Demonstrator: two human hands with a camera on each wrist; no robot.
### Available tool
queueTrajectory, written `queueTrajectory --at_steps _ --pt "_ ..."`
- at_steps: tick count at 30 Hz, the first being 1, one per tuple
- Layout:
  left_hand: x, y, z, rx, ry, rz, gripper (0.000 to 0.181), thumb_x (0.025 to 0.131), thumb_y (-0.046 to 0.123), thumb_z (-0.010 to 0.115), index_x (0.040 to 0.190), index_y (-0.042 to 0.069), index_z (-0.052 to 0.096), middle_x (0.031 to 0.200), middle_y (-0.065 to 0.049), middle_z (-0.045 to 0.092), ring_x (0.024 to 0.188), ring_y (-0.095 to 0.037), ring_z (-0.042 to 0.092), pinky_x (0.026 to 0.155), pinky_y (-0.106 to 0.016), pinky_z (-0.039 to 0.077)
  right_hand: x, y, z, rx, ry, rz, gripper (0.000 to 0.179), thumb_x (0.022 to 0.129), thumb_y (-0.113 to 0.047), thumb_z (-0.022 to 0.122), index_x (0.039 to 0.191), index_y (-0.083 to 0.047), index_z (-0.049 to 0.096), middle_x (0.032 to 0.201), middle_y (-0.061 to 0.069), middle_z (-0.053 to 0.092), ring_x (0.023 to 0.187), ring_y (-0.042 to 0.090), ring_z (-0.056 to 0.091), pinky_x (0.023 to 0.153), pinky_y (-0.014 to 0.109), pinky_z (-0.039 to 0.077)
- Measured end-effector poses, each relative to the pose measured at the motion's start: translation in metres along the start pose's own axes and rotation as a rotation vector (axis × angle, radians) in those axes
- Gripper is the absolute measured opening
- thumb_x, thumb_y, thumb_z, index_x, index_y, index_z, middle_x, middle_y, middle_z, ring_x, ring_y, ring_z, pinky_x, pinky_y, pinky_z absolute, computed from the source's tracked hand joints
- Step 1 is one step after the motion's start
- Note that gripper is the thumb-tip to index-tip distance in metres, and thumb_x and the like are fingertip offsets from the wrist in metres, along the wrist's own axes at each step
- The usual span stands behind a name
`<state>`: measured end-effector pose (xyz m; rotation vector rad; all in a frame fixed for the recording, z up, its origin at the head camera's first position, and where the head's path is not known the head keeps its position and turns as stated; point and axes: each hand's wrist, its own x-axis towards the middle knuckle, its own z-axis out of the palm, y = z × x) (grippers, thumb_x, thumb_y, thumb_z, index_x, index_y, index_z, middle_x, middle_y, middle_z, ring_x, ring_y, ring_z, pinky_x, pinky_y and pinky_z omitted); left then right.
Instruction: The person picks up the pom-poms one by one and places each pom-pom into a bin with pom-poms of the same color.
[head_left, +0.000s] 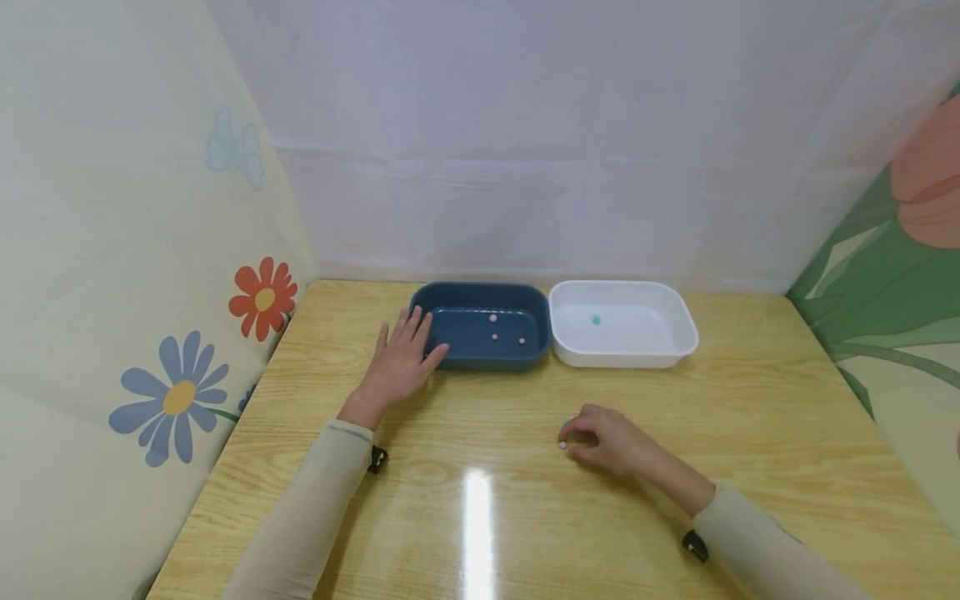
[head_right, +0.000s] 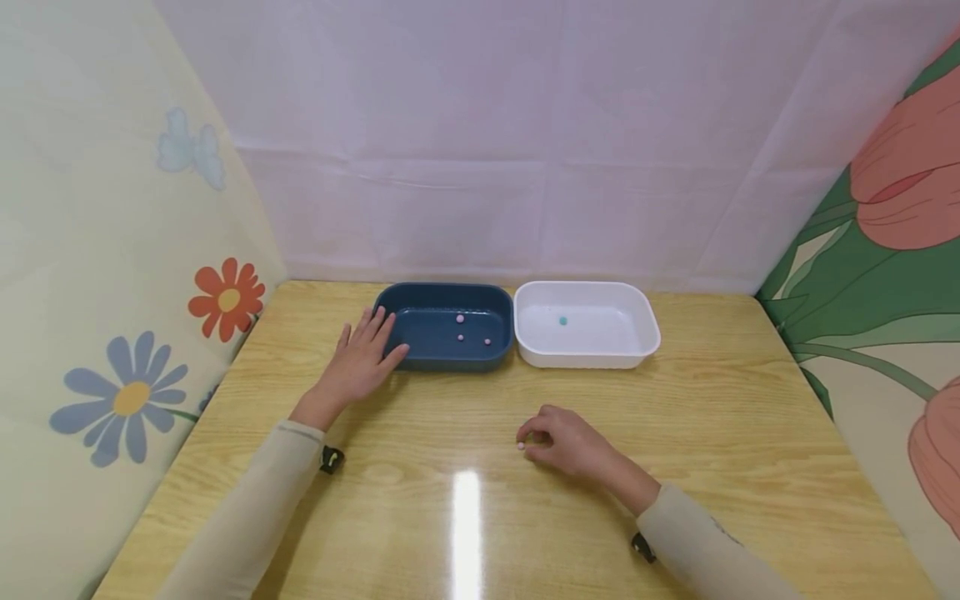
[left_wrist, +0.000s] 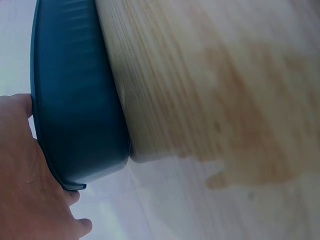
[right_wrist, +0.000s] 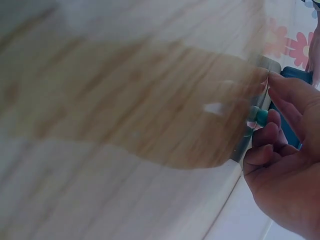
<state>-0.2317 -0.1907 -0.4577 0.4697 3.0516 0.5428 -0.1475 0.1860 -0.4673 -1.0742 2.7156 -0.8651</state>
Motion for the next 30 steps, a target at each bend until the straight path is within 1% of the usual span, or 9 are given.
queueTrajectory --at_steps 5,11,16,25,30 --pt "0.0 0.0 0.001 0.007 0.0 -0.002 0.081 0.106 0.063 0.025 0.163 0.007 0.013 0.17 -0.016 0.002 0.157 -0.033 -0.007 0.122 -0.062 -0.005 0.001 -0.002 0.0 -0.028 -0.019 0.017 0.016 0.085 -0.015 0.079 0.101 -0.015 0.078 0.082 -0.006 0.059 0.073 0.004 0.048 0.066 0.023 0.044" --pt "0.0 0.0 0.0 0.0 -0.005 0.001 0.08 0.106 0.061 0.027 0.164 0.007 0.012 0.17 -0.016 0.001 0.157 -0.032 -0.009 0.122 -0.062 -0.006 0.003 -0.004 0.001 -0.023 -0.051 0.071 0.01 0.089 -0.017 0.077 0.1 -0.017 0.078 0.081 -0.009 0.057 0.072 0.002 0.045 0.066 0.022 0.042" --pt "0.001 0.001 0.0 0.003 -0.002 0.003 0.08 0.106 0.061 0.027 0.164 0.007 0.013 0.17 -0.016 0.002 0.157 -0.032 -0.007 0.122 -0.062 -0.005 0.004 -0.006 0.0 -0.025 -0.059 0.079 0.009 0.089 -0.018 0.077 0.098 -0.017 0.078 0.081 -0.009 0.057 0.071 0.001 0.045 0.065 0.022 0.043" --pt "0.0 0.0 -0.001 0.006 0.005 0.005 0.079 0.107 0.06 0.028 0.163 0.007 0.013 0.17 -0.016 0.004 0.157 -0.033 -0.006 0.122 -0.062 -0.003 0.01 -0.005 -0.001 -0.011 -0.014 0.074 0.008 0.087 -0.017 0.078 0.095 -0.02 0.078 0.081 -0.01 0.057 0.074 0.003 0.05 0.067 0.023 0.045" --pt "0.0 0.0 -0.001 0.008 -0.008 0.0 0.08 0.106 0.062 0.026 0.164 0.008 0.012 0.17 -0.015 0.002 0.157 -0.031 -0.009 0.122 -0.062 -0.003 0.017 -0.007 -0.006 0.02 0.022 0.072 0.006 0.088 -0.017 0.078 0.094 -0.019 0.078 0.079 -0.005 0.058 0.072 0.009 0.051 0.066 0.023 0.044"
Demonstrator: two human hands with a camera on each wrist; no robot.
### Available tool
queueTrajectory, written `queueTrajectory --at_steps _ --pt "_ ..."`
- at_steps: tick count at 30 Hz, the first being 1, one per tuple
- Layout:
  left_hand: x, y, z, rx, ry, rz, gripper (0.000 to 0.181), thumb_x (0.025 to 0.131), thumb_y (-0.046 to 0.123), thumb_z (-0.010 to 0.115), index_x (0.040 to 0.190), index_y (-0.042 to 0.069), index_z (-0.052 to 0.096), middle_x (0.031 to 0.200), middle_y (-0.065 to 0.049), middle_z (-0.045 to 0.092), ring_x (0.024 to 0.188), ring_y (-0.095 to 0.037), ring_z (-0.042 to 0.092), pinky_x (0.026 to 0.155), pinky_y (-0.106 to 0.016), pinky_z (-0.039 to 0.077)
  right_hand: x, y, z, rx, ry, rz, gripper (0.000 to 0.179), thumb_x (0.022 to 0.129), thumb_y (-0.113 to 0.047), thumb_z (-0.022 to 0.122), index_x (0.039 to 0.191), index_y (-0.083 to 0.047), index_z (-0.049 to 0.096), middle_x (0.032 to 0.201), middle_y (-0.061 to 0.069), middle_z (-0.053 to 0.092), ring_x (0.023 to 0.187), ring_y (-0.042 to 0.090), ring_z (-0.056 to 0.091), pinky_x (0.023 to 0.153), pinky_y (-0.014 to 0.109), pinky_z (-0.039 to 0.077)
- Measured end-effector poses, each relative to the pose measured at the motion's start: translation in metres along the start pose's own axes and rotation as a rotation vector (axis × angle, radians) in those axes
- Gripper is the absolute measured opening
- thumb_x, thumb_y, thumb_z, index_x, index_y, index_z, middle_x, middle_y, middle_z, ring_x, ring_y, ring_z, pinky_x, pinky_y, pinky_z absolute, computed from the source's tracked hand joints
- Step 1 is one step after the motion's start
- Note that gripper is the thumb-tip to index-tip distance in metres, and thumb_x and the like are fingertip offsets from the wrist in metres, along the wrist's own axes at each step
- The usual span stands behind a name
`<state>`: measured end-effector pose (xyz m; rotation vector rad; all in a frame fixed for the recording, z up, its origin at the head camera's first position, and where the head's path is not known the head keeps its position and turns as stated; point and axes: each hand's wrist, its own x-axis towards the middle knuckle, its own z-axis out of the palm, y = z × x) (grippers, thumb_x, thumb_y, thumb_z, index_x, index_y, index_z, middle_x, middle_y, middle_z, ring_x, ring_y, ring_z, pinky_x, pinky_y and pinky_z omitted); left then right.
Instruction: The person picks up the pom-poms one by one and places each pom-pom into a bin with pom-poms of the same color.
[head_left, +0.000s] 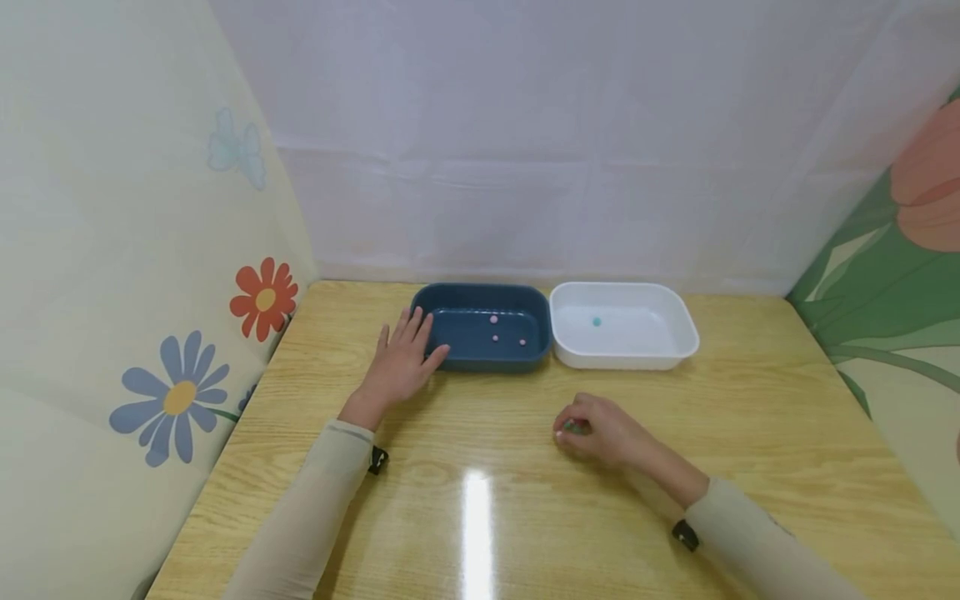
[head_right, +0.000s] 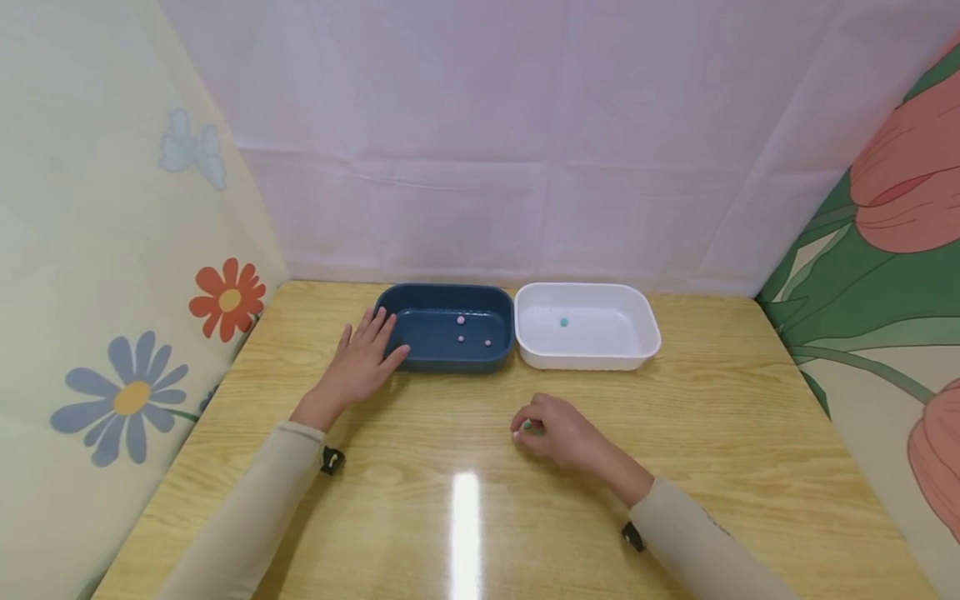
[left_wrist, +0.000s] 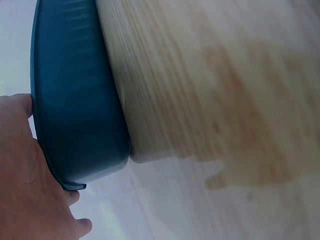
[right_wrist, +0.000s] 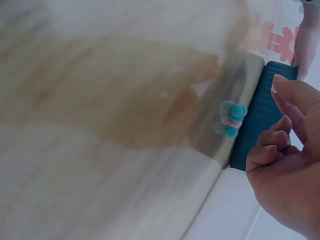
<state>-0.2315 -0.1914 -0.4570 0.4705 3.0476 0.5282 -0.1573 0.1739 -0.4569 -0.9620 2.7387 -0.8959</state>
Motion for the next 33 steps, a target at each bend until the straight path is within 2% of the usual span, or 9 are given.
queueTrajectory --at_steps 4,11,20,29,33 --pt "0.0 0.001 -0.001 0.002 0.002 0.001 0.08 0.106 0.061 0.027 0.164 0.008 0.013 0.17 -0.015 0.002 0.157 -0.032 -0.007 0.122 -0.062 -0.002 0.005 -0.004 -0.004 0.003 0.02 0.003 0.006 0.089 -0.017 0.078 0.095 -0.017 0.078 0.077 -0.002 0.056 0.071 0.015 0.052 0.064 0.023 0.043" --pt "0.0 0.0 0.001 0.013 -0.002 -0.002 0.08 0.106 0.062 0.024 0.164 0.009 0.011 0.17 -0.014 0.003 0.157 -0.031 -0.008 0.122 -0.062 -0.001 0.017 -0.009 -0.012 -0.016 0.024 0.022 0.007 0.09 -0.017 0.078 0.097 -0.017 0.077 0.077 -0.007 0.05 0.072 0.009 0.047 0.063 0.024 0.041" --pt "0.001 -0.001 0.001 0.014 -0.005 -0.005 0.08 0.106 0.063 0.025 0.164 0.009 0.011 0.17 -0.015 0.002 0.157 -0.031 -0.008 0.122 -0.062 -0.002 0.033 -0.017 -0.024 -0.006 0.025 0.067 0.009 0.093 -0.021 0.075 0.101 -0.016 0.076 0.077 -0.007 0.05 0.073 0.011 0.046 0.064 0.026 0.041" --pt "0.0 0.0 0.0 0.012 -0.003 -0.002 0.08 0.106 0.063 0.024 0.164 0.009 0.011 0.17 -0.015 0.002 0.157 -0.031 -0.008 0.122 -0.062 -0.002 0.05 -0.016 -0.031 0.005 0.082 -0.041 0.011 0.09 -0.016 0.077 0.099 -0.008 0.077 0.075 -0.005 0.049 0.067 0.009 0.043 0.059 0.024 0.039" --pt "0.0 0.0 0.0 0.003 -0.003 -0.001 0.081 0.106 0.063 0.025 0.164 0.008 0.012 0.17 -0.015 0.002 0.157 -0.031 -0.008 0.122 -0.062 -0.003 0.058 -0.017 -0.032 0.006 0.087 -0.044 0.011 0.09 -0.016 0.077 0.099 -0.009 0.077 0.076 -0.006 0.051 0.068 0.01 0.044 0.06 0.024 0.039"
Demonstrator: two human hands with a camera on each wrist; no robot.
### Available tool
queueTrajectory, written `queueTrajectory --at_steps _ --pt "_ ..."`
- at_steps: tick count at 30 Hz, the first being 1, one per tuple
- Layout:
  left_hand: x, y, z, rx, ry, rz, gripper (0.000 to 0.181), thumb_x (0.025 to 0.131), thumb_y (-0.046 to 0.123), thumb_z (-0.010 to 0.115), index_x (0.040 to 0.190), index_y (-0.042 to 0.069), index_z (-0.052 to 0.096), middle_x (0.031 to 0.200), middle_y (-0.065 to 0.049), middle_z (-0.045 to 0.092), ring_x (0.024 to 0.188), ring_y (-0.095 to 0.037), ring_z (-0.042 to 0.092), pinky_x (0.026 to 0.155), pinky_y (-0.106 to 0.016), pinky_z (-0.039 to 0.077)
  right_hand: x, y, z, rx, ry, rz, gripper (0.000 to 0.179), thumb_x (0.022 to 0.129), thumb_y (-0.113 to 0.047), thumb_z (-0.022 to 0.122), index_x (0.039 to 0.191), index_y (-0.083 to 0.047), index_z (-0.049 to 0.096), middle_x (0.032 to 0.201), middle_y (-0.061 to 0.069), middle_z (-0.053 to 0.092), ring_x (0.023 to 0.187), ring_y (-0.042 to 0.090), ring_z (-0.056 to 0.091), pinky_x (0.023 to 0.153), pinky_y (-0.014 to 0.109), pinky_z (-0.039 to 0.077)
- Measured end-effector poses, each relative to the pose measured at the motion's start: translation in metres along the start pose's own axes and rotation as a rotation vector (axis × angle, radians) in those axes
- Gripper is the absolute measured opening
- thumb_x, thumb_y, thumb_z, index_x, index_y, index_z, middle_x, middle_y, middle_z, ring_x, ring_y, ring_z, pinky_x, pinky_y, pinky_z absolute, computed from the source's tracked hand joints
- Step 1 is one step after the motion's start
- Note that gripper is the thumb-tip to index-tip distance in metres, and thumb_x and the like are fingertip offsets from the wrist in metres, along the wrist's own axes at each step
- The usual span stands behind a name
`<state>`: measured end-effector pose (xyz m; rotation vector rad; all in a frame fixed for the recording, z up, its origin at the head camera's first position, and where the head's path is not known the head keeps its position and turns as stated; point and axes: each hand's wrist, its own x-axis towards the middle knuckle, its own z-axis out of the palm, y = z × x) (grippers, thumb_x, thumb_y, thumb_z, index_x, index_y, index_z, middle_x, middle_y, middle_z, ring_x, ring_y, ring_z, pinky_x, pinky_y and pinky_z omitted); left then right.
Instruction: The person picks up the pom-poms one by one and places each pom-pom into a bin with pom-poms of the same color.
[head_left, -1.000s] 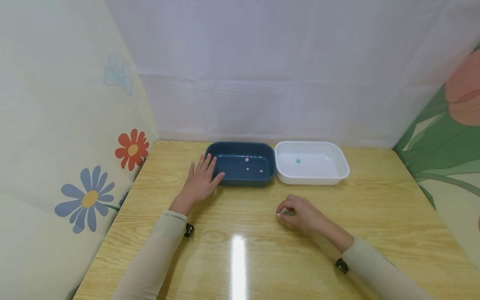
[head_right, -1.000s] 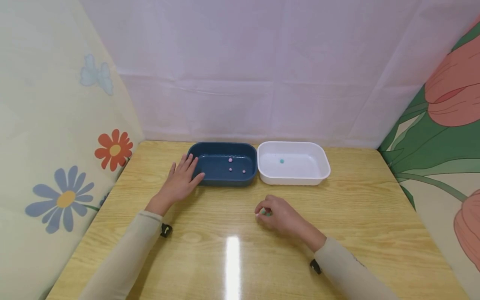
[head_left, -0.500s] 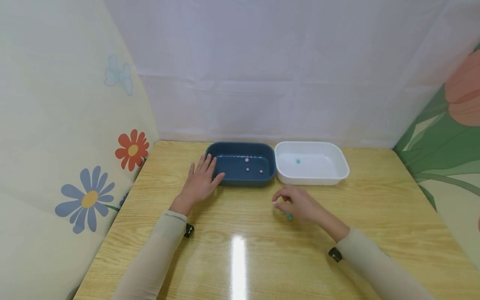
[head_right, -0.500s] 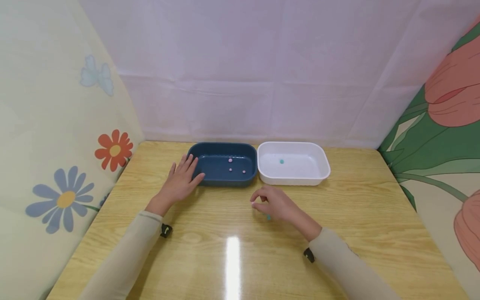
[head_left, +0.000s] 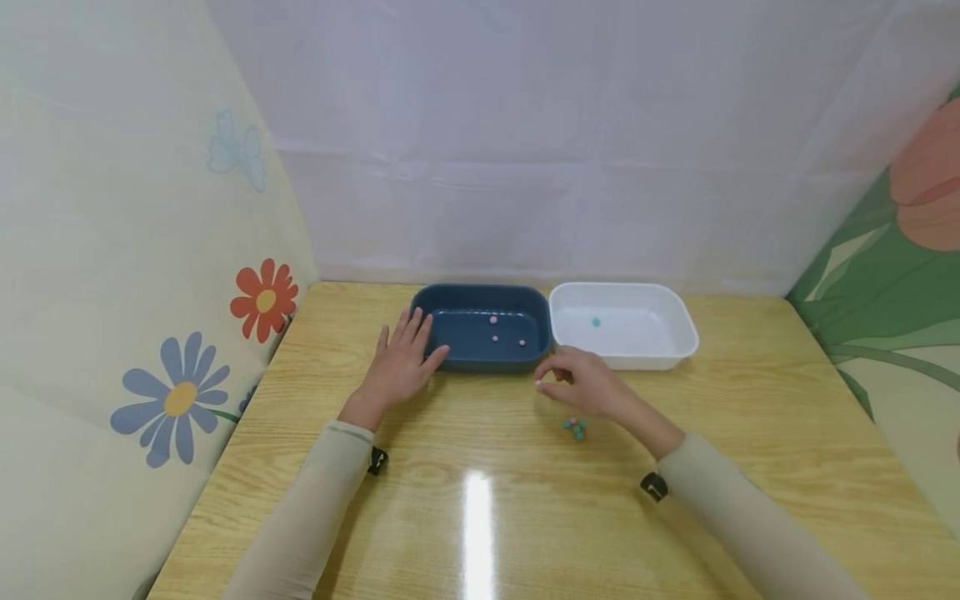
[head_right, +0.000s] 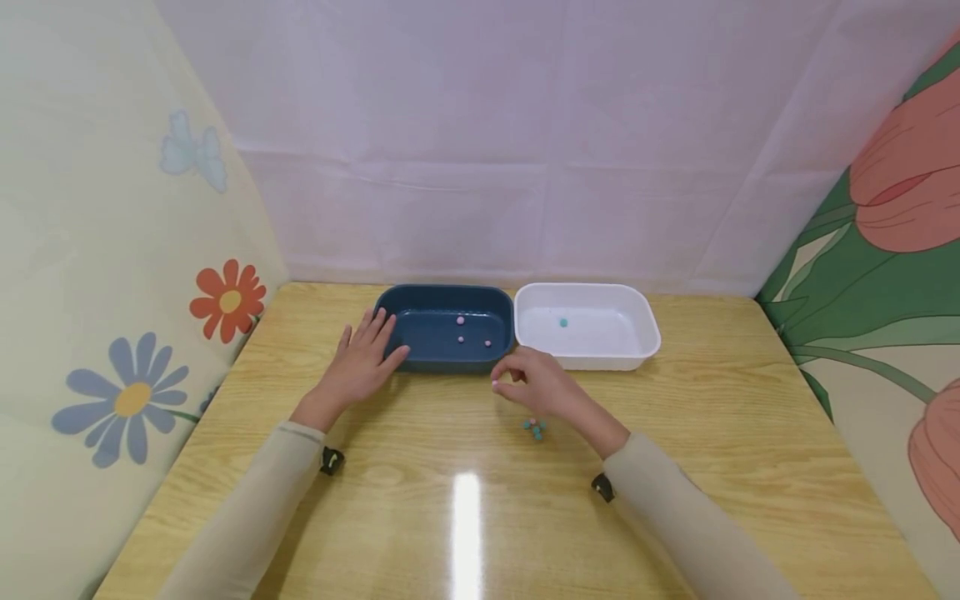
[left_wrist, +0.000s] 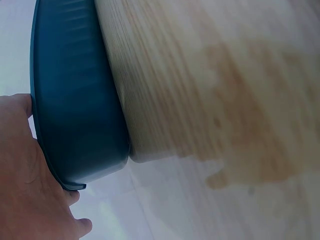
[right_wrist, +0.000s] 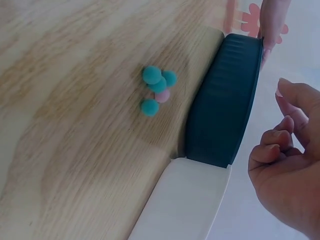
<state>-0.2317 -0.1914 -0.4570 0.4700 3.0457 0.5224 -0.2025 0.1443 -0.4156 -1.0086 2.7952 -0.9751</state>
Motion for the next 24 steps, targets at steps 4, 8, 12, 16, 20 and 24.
queueTrajectory --at_steps 4,8,12,16,20,24 --pt "0.0 0.001 -0.001 -0.009 -0.001 -0.003 0.08 0.106 0.062 0.026 0.164 0.008 0.013 0.17 -0.014 0.002 0.157 -0.03 -0.009 0.122 -0.061 -0.003 0.008 -0.001 0.001 0.017 -0.001 0.024 0.01 0.091 -0.017 0.077 0.099 -0.011 0.078 0.078 -0.006 0.055 0.071 0.011 0.047 0.063 0.024 0.042" --pt "0.0 0.001 -0.001 -0.008 -0.007 -0.007 0.08 0.106 0.062 0.025 0.164 0.009 0.012 0.17 -0.013 0.001 0.157 -0.03 -0.009 0.122 -0.061 -0.004 0.016 -0.002 0.002 0.035 0.004 0.028 0.011 0.09 -0.015 0.077 0.099 -0.01 0.078 0.081 -0.005 0.06 0.074 0.01 0.05 0.067 0.024 0.045" --pt "0.001 0.0 0.0 -0.003 -0.005 -0.004 0.08 0.106 0.063 0.024 0.164 0.009 0.011 0.17 -0.013 0.001 0.157 -0.03 -0.009 0.122 -0.061 -0.003 0.023 -0.002 0.0 0.044 0.0 0.049 0.01 0.091 -0.016 0.076 0.099 -0.01 0.077 0.08 -0.004 0.059 0.074 0.011 0.05 0.066 0.025 0.044" --pt "0.001 -0.001 0.0 -0.005 -0.002 0.0 0.083 0.105 0.065 0.023 0.164 0.008 0.012 0.17 -0.014 0.001 0.157 -0.031 -0.009 0.122 -0.062 -0.004 0.031 -0.001 -0.002 0.061 -0.014 0.109 0.01 0.093 -0.019 0.076 0.1 -0.013 0.077 0.081 -0.002 0.057 0.074 0.013 0.048 0.065 0.026 0.042" --pt "0.0 -0.001 0.0 -0.015 -0.006 -0.001 0.082 0.105 0.064 0.024 0.164 0.008 0.012 0.17 -0.014 0.001 0.157 -0.031 -0.009 0.122 -0.061 -0.006 0.038 -0.001 -0.003 0.086 -0.016 0.153 0.013 0.093 -0.021 0.075 0.102 -0.012 0.077 0.083 0.0 0.057 0.074 0.015 0.049 0.065 0.027 0.042" --pt "0.001 0.0 0.0 -0.012 -0.013 -0.006 0.081 0.106 0.063 0.025 0.164 0.009 0.012 0.17 -0.012 0.0 0.157 -0.03 -0.009 0.122 -0.061 -0.005 0.045 0.0 -0.004 0.09 -0.009 0.165 0.014 0.094 -0.022 0.075 0.103 -0.012 0.077 0.083 0.001 0.057 0.075 0.016 0.049 0.066 0.029 0.043"
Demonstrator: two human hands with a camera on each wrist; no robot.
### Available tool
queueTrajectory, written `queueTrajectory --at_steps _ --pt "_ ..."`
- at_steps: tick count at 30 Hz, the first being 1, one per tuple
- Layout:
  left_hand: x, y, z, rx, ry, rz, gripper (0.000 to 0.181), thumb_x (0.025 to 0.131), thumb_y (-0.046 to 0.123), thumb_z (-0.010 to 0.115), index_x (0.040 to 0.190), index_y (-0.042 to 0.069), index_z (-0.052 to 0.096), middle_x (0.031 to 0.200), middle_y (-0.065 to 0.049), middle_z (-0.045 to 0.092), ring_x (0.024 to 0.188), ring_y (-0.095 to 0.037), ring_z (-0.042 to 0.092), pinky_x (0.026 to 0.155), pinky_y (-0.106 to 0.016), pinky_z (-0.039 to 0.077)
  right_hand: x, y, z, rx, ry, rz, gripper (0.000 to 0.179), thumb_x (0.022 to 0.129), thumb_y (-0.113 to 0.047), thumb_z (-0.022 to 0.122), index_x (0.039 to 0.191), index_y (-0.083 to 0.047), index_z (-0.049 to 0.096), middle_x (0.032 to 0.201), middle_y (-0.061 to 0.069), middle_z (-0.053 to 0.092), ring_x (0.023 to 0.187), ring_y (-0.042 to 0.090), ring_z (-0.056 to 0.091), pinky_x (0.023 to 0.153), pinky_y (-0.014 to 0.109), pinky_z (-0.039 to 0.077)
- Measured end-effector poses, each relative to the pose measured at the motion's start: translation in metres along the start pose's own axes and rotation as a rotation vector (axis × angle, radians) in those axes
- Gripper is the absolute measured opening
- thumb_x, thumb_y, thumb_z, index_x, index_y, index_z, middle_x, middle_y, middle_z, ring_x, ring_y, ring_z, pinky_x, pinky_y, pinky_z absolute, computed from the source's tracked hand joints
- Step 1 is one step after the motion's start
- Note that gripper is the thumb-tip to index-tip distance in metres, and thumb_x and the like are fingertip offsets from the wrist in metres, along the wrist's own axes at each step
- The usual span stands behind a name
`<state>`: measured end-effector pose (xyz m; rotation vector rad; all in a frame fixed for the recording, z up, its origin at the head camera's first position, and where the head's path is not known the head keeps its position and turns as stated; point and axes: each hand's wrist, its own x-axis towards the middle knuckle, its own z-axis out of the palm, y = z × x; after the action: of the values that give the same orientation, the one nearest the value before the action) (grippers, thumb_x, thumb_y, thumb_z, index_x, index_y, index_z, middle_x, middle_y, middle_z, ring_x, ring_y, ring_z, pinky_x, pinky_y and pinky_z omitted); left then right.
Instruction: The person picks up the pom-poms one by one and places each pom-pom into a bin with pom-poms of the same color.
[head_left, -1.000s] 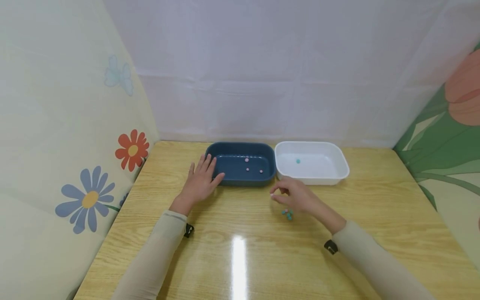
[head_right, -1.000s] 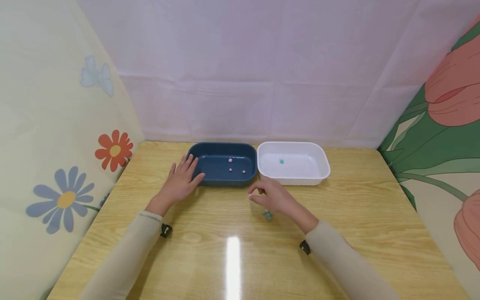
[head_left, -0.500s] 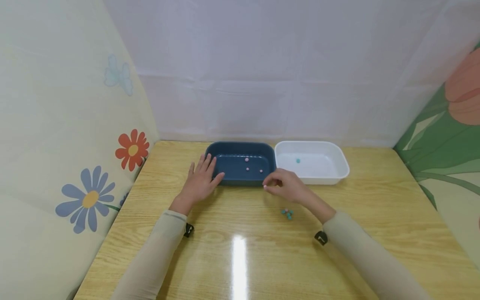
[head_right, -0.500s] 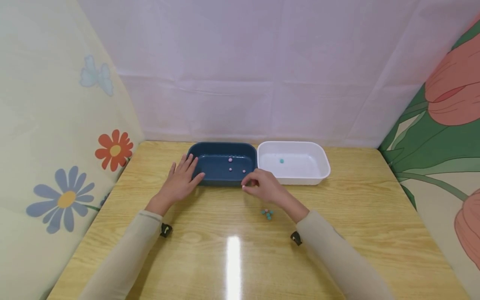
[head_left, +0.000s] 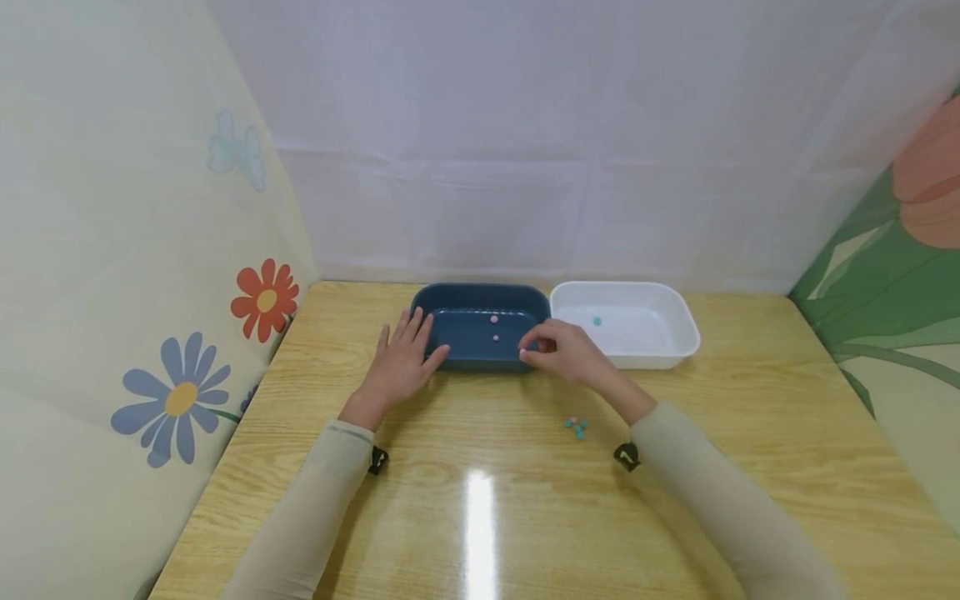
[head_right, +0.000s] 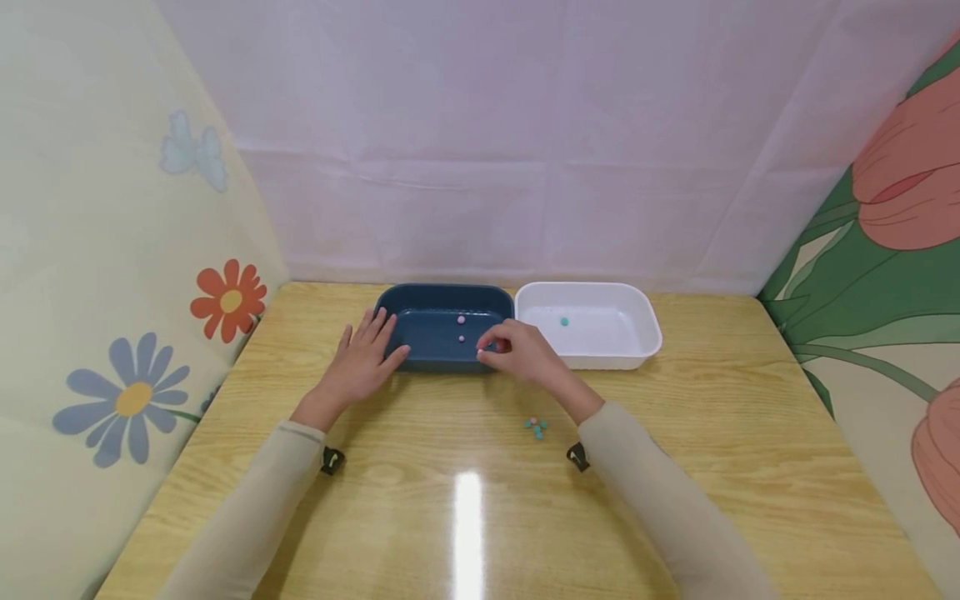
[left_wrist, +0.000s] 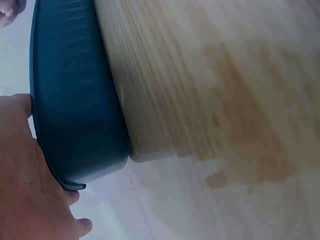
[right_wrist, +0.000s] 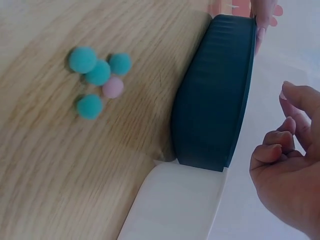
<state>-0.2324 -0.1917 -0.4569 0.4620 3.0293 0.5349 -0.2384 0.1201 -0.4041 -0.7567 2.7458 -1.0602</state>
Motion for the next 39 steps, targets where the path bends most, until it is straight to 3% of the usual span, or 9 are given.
queueTrajectory --at_steps 25,39 --pt "0.0 -0.001 0.0 0.001 0.0 -0.006 0.08 0.106 0.063 0.024 0.164 0.01 0.011 0.171 -0.011 -0.001 0.157 -0.027 -0.011 0.123 -0.059 -0.006 0.043 0.006 -0.001 0.075 0.042 0.152 0.017 0.095 -0.025 0.073 0.106 -0.012 0.075 0.083 0.001 0.057 0.076 0.018 0.051 0.069 0.031 0.043" --pt "0.001 -0.002 0.001 0.012 0.003 -0.002 0.08 0.105 0.064 0.022 0.164 0.011 0.01 0.171 -0.012 0.001 0.157 -0.028 -0.01 0.123 -0.06 -0.003 0.058 0.012 0.003 0.036 0.075 0.19 0.02 0.095 -0.024 0.073 0.11 -0.011 0.075 0.088 0.003 0.059 0.081 0.02 0.053 0.075 0.033 0.044"
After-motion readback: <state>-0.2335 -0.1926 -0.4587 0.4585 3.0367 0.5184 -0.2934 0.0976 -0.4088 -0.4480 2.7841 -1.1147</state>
